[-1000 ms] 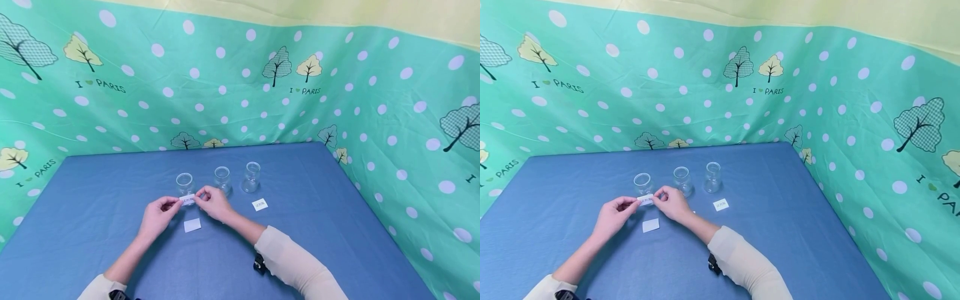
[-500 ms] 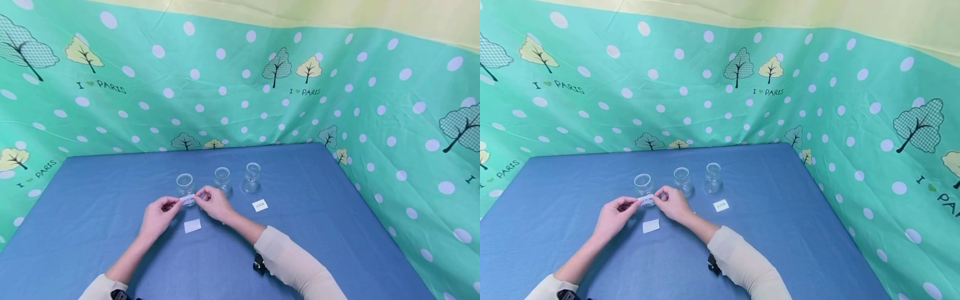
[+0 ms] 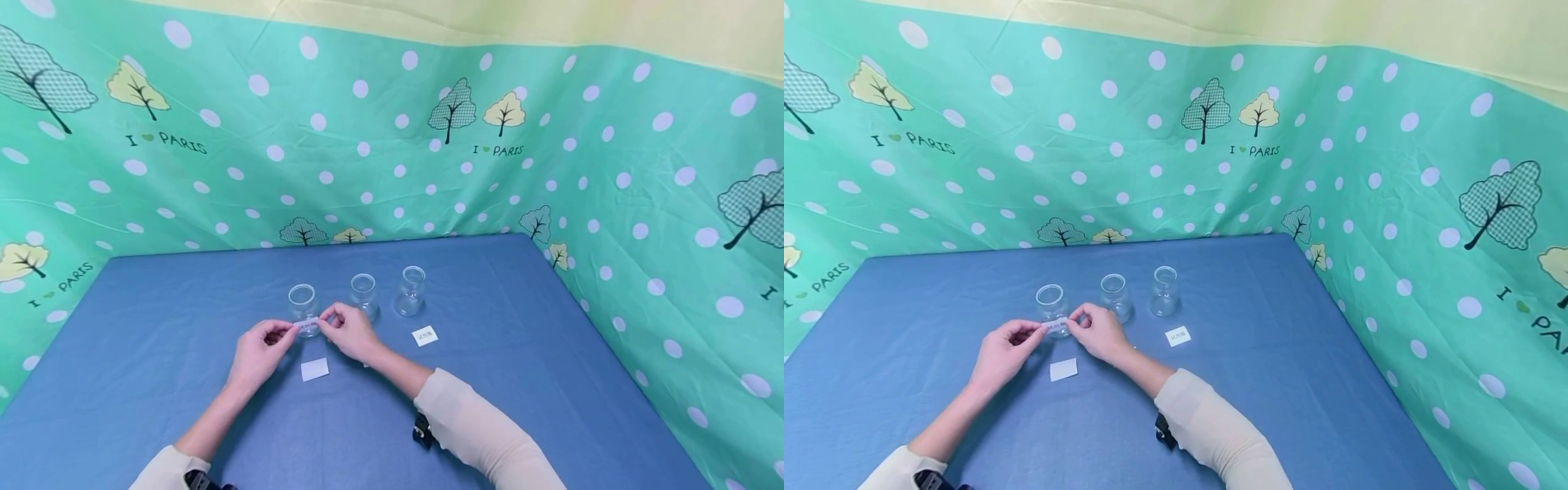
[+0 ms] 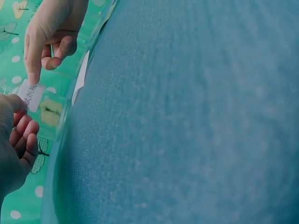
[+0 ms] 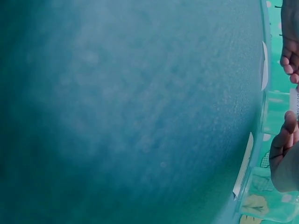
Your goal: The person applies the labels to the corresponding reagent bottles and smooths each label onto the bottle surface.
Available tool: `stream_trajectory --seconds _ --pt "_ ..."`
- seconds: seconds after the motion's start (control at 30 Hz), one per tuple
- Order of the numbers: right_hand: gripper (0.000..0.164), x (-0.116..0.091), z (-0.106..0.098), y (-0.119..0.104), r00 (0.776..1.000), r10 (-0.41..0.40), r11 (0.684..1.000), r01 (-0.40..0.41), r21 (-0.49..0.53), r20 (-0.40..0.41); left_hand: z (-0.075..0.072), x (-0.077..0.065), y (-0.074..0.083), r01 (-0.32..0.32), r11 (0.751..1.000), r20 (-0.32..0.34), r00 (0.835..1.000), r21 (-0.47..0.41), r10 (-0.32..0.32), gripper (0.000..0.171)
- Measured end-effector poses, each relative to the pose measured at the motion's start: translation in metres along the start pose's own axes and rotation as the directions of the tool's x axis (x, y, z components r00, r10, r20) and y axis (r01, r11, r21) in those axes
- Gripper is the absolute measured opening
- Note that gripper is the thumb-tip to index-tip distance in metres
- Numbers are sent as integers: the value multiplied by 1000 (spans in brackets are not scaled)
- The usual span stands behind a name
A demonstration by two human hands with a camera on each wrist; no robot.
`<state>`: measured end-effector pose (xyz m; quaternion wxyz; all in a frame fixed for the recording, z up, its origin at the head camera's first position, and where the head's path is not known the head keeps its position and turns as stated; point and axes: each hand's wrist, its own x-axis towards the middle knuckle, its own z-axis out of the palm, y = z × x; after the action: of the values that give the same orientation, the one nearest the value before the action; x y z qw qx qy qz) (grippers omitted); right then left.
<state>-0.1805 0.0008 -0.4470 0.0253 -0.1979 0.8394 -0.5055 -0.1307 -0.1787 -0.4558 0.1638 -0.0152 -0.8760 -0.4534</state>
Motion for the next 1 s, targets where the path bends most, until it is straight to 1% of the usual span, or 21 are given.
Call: stream_trajectory --seconds 0.23,0.57,0.9,1.0 --pt "11 0 1 1 1000 -26 999 25 -39 -12 0 0 -2 -26 1000 -14 1000 10 26 10" --pt "10 0 2 1 999 -26 999 25 -30 -20 1 2 -3 -33 999 -22 999 23 34 11" --pt "9 1 0 2 999 -17 998 15 -55 -34 -1 3 -5 10 1000 -27 1000 6 -10 14" --pt "13 -1 1 2 999 -13 998 10 -62 -46 -1 3 -5 16 1000 -28 999 -2 -16 15"
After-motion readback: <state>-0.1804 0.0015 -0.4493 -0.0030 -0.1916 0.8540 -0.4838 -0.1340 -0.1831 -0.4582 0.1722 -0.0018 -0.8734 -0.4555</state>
